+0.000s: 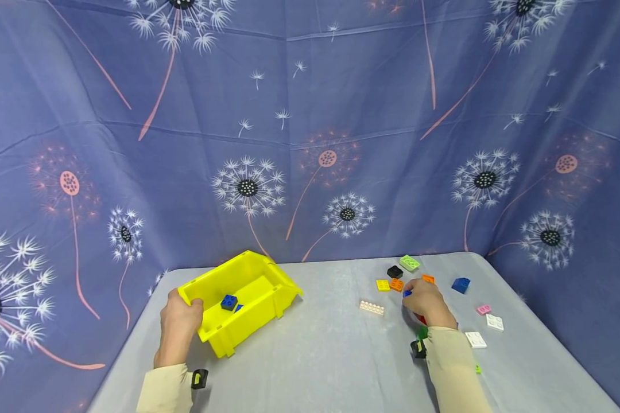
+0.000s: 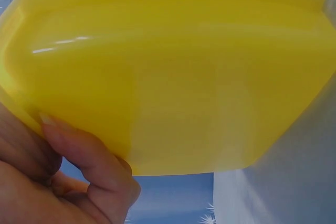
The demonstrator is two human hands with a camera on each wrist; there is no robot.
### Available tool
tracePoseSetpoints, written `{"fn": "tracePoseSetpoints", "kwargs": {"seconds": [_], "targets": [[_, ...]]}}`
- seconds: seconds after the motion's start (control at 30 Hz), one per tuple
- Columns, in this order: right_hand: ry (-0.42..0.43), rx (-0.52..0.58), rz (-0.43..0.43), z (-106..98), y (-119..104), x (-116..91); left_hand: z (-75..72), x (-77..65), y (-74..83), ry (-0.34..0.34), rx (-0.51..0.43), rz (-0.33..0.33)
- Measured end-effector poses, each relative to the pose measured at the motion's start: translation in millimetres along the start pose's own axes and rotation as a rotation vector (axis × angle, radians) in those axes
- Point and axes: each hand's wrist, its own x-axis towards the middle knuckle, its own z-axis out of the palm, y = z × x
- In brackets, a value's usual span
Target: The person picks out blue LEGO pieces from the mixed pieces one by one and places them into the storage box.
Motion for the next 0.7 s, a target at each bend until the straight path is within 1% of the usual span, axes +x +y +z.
{"fn": "tracePoseSetpoints", "kwargs": {"seconds": [0.1, 0.2, 0.33, 0.43, 0.63, 0.7], "targets": [[0.020, 0.010, 0.001, -2, -3, -1, -0.5, 0.7, -0.3, -0.003, -0.003, -0.001], [0.052, 0.022, -0.024, -5, -6, -3, -1.9, 0.4, 0.2, -0.004, 0.006, -0.001], [0.104, 0.025, -0.092, -10, -11, -8, -2.6, 0.5, 0.8, -0.005, 0.011, 0.003], [0.128, 0.023, -0.134, -14, -15, -13, -2.4, 0.6, 0.6, -0.009, 0.013, -0.001], [0.142, 0.048, -0.168, -17, -26, -19, -2.3, 0.5, 0.2, -0.013, 0.015, -0.021], [0.150, 0.057, -0.199, -16, -31, -21, -2.2, 0.7, 0.2, -0.013, 0.013, -0.019]]}}
